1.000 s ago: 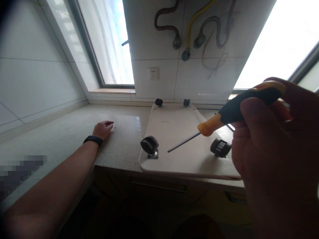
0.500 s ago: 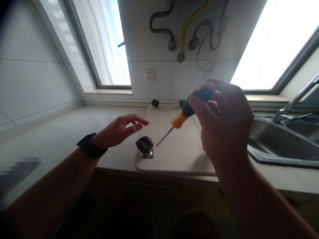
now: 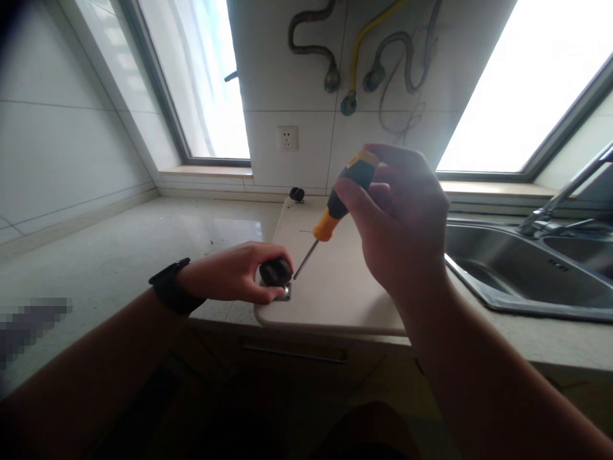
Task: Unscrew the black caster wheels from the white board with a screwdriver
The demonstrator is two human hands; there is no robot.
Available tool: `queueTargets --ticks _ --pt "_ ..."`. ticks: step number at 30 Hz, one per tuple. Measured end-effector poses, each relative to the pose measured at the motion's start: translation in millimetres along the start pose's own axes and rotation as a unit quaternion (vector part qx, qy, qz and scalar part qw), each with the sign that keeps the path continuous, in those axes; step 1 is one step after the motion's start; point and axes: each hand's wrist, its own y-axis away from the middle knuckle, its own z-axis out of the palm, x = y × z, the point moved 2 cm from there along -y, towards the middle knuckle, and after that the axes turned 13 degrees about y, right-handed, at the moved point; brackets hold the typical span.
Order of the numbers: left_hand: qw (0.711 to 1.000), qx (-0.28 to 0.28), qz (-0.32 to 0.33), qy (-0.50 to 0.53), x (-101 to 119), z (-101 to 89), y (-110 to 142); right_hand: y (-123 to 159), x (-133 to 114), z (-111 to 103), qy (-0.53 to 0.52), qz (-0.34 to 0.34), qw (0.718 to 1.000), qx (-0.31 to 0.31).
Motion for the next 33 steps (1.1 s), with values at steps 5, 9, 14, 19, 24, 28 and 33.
queueTargets --ticks 5,9,14,19,24,28,33 --pt "0.999 -0.019 -0.009 0.027 -5.6 -9.9 4.3 -1.4 -4.3 6.2 -0.044 -0.002 0.999 -0.022" --pt "0.999 -0.027 -0.036 0.022 -9.8 -22.2 11.3 -1.0 -10.8 15.4 -0.058 -0.009 0.998 -0.028" --pt "0.997 -0.028 -0.075 -0.015 -12.1 -33.5 17.8 -4.8 -22.2 31.5 -0.051 0.012 0.997 -0.05" --pt "0.995 -0.015 -0.08 -0.05 -14.2 -40.2 21.2 -10.2 -31.0 48.2 -0.064 0.019 0.994 -0.085" --pt "0.994 -0.022 -0.096 -0.047 -14.0 -44.3 23.4 -12.5 -25.5 63.9 -0.09 0.015 0.987 -0.131" --pt "0.992 -0.019 -0.109 -0.067 -14.8 -45.4 23.3 -12.6 -19.8 71.6 -0.085 0.014 0.985 -0.148" --pt "0.991 -0.018 -0.105 -0.076 -16.2 -45.5 22.6 -12.2 -19.5 73.7 -0.078 0.02 0.986 -0.148"
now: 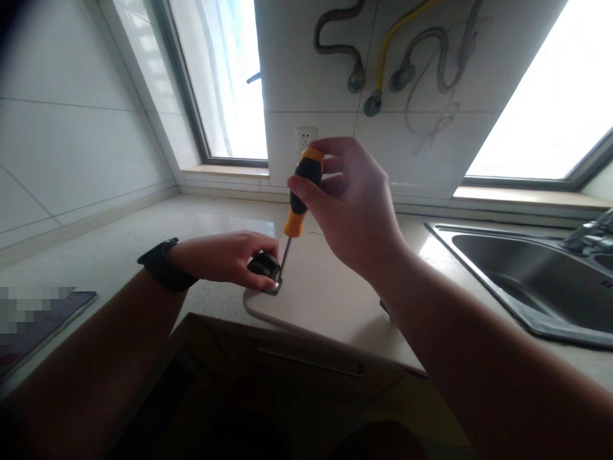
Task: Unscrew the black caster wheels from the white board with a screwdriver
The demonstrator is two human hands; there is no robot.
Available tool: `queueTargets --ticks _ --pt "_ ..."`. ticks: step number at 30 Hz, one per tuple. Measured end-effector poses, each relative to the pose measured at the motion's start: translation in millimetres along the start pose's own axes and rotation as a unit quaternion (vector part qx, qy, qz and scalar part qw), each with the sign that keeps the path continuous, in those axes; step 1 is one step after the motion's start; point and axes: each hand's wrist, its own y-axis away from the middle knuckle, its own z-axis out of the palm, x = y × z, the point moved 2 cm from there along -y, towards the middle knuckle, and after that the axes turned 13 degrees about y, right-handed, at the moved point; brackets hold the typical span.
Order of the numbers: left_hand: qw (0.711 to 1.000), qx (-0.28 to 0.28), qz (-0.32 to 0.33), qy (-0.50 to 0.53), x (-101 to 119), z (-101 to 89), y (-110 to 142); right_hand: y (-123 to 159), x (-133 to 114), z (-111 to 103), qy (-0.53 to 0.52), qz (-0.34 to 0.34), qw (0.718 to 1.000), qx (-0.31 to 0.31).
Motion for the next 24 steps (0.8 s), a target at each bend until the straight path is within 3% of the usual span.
queueTargets --ticks 24 --pt "0.999 -0.03 -0.019 0.005 -0.3 -2.7 1.0 0.1 -15.3 -2.5 0.031 0.048 0.998 -0.017"
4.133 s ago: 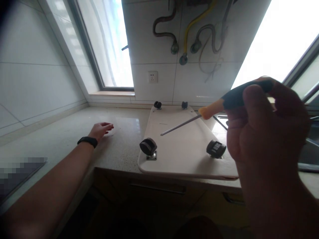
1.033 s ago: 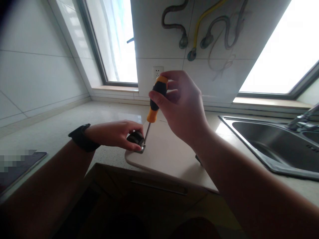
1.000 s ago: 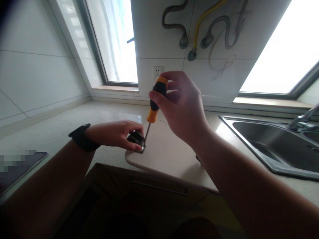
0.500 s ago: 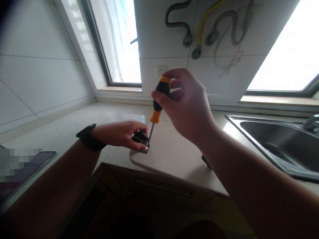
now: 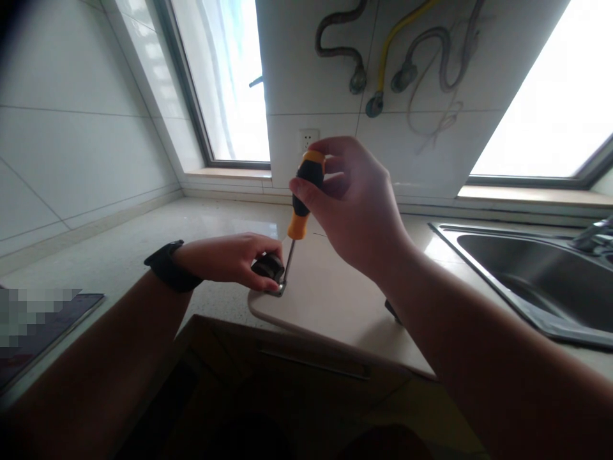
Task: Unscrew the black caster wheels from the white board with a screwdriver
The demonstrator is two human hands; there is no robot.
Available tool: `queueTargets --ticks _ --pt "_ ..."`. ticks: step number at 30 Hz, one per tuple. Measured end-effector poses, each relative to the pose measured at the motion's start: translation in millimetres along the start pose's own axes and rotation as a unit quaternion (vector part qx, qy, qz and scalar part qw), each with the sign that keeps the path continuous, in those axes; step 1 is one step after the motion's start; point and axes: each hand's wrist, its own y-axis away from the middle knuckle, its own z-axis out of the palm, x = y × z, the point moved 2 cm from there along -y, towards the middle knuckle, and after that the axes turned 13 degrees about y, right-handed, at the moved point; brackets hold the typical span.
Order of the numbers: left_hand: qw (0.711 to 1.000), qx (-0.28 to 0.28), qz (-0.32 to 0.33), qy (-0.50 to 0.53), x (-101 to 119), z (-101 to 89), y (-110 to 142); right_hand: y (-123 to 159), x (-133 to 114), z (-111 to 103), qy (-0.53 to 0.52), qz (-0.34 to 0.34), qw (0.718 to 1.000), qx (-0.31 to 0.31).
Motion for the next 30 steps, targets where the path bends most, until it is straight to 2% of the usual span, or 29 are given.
queueTargets --ticks 6,11,15,21,26,30 --pt "1.0 0.005 0.006 0.0 -0.3 0.0 -0.1 1.1 0.5 -0.6 0.016 -0.02 1.0 -0.008" --pt "1.0 0.0 0.006 0.029 -2.7 0.0 -1.3 -3.1 -2.2 0.1 0.133 -0.044 0.99 -0.003" --pt "0.997 0.005 0.043 0.065 -2.9 0.2 -1.6 -14.1 -8.1 1.2 0.151 -0.065 0.985 -0.05" --pt "0.962 0.041 0.109 0.248 2.5 8.5 -9.7 -23.8 -13.9 -7.7 0.19 -0.026 0.979 -0.072" --pt "0.944 0.062 0.137 0.294 2.2 14.2 -16.6 -23.1 -15.4 -10.1 0.164 -0.012 0.982 -0.091" --pt "0.918 0.101 0.134 0.36 2.9 14.4 -17.1 -22.8 -16.7 -9.6 0.167 -0.007 0.984 -0.057"
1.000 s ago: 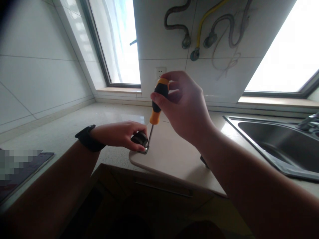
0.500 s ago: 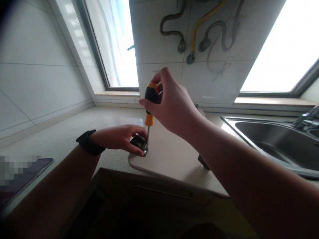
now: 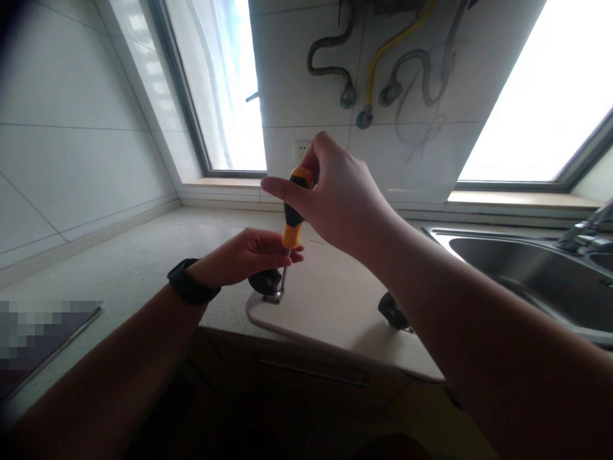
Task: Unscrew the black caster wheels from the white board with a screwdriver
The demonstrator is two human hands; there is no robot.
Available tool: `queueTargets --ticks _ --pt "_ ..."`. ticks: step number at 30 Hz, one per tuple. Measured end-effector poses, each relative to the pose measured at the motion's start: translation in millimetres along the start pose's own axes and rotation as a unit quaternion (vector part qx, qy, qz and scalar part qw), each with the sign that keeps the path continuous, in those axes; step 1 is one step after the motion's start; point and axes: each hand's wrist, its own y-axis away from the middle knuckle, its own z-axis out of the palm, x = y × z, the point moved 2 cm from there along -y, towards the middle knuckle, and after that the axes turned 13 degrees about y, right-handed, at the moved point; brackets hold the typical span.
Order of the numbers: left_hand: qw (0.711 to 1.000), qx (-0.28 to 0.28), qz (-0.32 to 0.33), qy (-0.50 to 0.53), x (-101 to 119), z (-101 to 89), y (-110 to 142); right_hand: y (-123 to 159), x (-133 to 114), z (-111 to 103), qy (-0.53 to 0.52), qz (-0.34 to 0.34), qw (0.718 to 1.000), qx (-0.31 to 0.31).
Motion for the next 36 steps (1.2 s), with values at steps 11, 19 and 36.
queueTargets --ticks 11,19,36 --pt "0.999 0.048 -0.013 -0.019 0.1 0.4 -0.6 0.1 -0.6 -0.8 -0.01 -0.011 1.0 0.024" --pt "0.997 0.068 -0.014 -0.038 3.0 1.6 0.9 2.2 -13.8 -1.4 0.001 -0.03 0.999 0.015" --pt "0.994 0.103 -0.008 -0.04 -5.0 -2.2 -0.9 -5.9 -9.6 5.8 -0.073 -0.105 0.989 -0.074"
